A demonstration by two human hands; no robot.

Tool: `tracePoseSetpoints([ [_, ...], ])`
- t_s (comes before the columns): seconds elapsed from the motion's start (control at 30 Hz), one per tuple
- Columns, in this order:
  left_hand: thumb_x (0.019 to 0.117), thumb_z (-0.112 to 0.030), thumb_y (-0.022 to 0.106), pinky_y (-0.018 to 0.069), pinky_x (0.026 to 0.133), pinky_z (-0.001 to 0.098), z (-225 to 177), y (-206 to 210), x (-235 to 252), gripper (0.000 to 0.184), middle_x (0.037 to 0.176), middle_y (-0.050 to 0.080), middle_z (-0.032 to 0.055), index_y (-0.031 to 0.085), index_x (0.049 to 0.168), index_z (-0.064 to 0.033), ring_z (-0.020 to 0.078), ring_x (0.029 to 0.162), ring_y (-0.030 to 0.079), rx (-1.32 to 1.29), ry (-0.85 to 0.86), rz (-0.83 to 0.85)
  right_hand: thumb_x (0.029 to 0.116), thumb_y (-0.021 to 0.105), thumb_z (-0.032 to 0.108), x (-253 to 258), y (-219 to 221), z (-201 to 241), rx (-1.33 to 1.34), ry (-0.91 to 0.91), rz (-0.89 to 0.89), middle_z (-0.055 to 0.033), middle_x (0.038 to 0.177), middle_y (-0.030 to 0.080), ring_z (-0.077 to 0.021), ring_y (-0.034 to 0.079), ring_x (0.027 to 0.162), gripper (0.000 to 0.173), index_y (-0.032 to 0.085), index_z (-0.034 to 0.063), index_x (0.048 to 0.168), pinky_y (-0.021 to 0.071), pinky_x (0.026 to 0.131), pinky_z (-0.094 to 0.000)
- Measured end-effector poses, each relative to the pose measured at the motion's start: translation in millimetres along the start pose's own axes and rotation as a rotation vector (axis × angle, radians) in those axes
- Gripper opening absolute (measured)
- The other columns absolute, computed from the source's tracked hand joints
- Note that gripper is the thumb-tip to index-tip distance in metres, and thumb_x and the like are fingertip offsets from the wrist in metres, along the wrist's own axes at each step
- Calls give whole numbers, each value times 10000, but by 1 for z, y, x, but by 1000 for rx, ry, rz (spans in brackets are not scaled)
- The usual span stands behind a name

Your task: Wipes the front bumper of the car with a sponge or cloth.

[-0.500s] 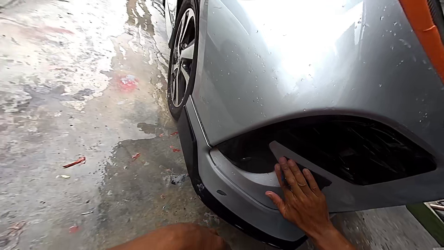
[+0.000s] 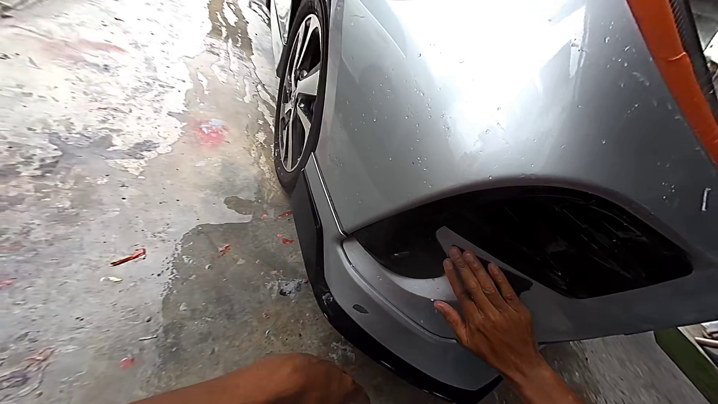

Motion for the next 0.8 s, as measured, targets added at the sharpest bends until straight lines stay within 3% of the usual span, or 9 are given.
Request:
tracePoseSetpoints([
  [0.1,1067,-217,549,426,1087,572,21,1,10,538,1428,576,239,402,1572,-104,415,1279,589,60,4,-7,1046,352,593,6,14,12,10,27,-26,-19,1575,493,-176,399,1493,650,635,132,1405,238,1254,-426],
  [0.2,1053,-197,580,355,1154,546,-5,4,9,586,1494,519,244,364,1586,-86,415,1374,513,-2,13,8,1064,340,546,22,7,6,15,-19,5,26,1608,447,-138,389,1496,607,541,176,1501,292,1236,-381],
  [0.33,1050,-140,575,342,1156,542,-9,1,-2,560,1461,539,270,383,1568,-47,427,1369,510,32,-20,19,1083,376,281,17,6,7,-17,-9,-53,-21,1560,512,-187,444,1462,448,617,122,1426,267,1230,-410],
  [0.47,1057,-201,573,318,1176,541,-12,2,5,579,1518,504,222,366,1584,-81,405,1409,479,34,-16,23,948,460,11,28,-3,0,-26,-102,-11,2,1536,540,-156,502,1414,537,577,125,1460,378,1170,-342],
  [0.57,1060,-185,562,333,1158,558,-10,-2,5,564,1496,515,248,373,1579,-75,426,1389,491,48,-15,31,955,473,3,32,-3,9,-24,-42,-47,-39,1473,600,-196,584,1329,481,635,104,1397,416,1122,-350],
  [0.8,1060,-171,559,340,1151,562,-6,1,6,559,1495,505,271,374,1574,-51,441,1387,486,91,-26,46,982,484,7,39,-8,15,-32,3,-53,-59,1421,641,-215,634,1263,414,679,82,1340,460,1084,-341],
])
Point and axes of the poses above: each hand's wrist, its own x-axis towards the middle knuckle, its own y-axis out of the palm, z = x × y, the point moved 3 cm from there along x, towards the middle knuckle
